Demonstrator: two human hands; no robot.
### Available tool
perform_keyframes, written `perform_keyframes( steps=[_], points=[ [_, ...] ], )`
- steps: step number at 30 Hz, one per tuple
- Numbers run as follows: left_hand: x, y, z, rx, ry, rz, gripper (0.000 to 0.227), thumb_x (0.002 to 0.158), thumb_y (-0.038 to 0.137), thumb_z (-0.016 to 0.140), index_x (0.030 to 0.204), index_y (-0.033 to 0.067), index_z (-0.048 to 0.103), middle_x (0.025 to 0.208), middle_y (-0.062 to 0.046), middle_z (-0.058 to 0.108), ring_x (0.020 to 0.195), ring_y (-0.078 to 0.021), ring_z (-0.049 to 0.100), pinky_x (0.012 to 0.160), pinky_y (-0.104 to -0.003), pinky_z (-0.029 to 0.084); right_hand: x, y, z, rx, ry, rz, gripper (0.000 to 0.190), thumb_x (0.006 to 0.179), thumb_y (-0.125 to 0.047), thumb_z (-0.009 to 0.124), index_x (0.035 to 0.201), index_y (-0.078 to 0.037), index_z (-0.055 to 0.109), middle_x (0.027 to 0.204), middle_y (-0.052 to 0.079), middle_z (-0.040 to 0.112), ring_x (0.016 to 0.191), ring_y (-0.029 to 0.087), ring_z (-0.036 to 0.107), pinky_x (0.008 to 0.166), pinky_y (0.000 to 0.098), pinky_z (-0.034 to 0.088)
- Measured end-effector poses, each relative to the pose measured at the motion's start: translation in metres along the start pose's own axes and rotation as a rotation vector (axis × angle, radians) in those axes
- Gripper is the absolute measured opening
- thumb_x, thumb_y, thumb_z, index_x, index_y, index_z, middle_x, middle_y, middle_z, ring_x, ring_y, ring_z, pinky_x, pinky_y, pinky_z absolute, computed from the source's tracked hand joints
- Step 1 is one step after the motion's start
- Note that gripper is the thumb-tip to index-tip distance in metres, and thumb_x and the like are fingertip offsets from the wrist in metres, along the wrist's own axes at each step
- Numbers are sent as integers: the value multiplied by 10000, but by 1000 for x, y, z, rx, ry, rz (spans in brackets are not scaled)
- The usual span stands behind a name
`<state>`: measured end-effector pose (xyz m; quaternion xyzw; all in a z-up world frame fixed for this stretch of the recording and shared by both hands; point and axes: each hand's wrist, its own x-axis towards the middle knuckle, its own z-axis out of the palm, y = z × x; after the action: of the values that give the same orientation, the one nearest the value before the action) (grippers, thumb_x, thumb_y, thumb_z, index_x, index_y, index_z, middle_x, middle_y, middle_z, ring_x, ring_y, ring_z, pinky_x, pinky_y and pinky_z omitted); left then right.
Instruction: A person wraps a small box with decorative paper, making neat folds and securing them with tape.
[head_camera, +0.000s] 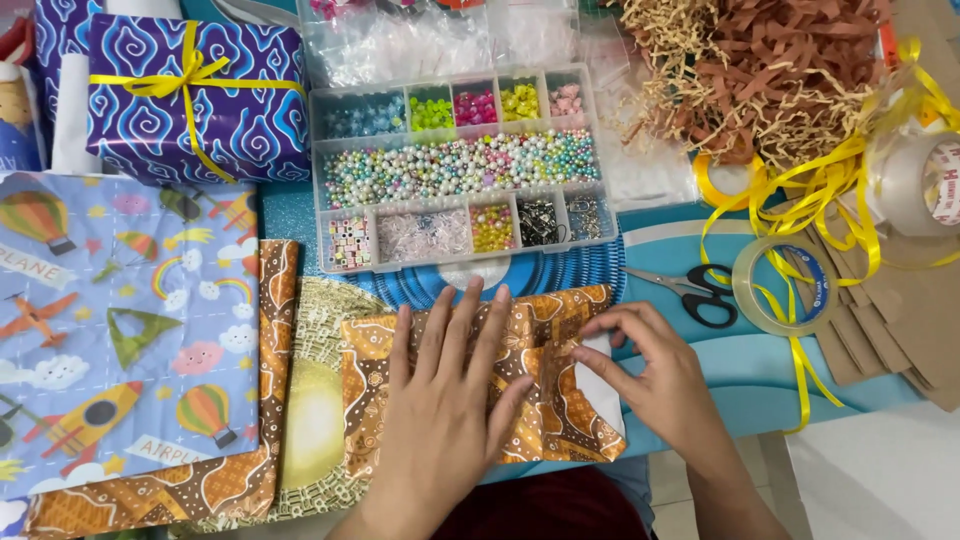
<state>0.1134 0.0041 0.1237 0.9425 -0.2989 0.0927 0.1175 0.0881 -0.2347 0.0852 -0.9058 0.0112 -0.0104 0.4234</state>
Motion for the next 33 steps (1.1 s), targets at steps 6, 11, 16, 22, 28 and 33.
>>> perform_keyframes(
  steps=[6,11,16,22,28,33],
  points=[
    [-1,0,0,44,80,-129,685,1047,556,444,1563,105,425,1567,-112,491,1444,-294,454,1220,-537,254,1,-10,2,-44,-77,182,250,871,-372,763,1025,-193,683,970,-82,747,883,81,701,620,264,519],
    [-7,-36,-13,-55,-135,303,1601,487,1017,927,1670,217,202,1658,-172,274,1557,-394,204,1251,-558,121,-4,2,10,-70,-111,11,255,904,-318,745,1119,-181,719,880,-32,692,850,137,667,771,319,526],
    [-1,-23,-16,-142,-124,249,1362,669,790,879,1652,120,215,1573,-248,334,1466,-434,309,1238,-552,201,-6,-5,8,9,-60,225,331,888,-346,752,1134,-168,620,1041,-28,716,935,123,712,764,296,521],
    [-6,-6,2,219,-35,169,1450,711,1083,559,1683,127,64,1721,-167,108,1602,-368,68,1295,-510,75,-6,3,8,96,-7,361,421,862,-325,782,1169,-145,556,970,29,739,918,147,726,787,304,557],
    [-9,-5,4,202,-20,172,1336,684,991,477,1683,210,54,1747,-114,51,1610,-386,25,1225,-703,58,-12,4,9,24,36,462,447,855,-369,789,1111,-141,501,897,17,720,867,158,730,774,318,539],
    [-10,-10,1,214,-39,214,1437,565,1004,647,1684,329,47,1746,-163,42,1602,-433,34,1175,-745,112,-12,9,11,4,-37,513,423,898,-359,758,1105,-146,456,921,18,696,863,169,705,767,335,525]
  ],
)
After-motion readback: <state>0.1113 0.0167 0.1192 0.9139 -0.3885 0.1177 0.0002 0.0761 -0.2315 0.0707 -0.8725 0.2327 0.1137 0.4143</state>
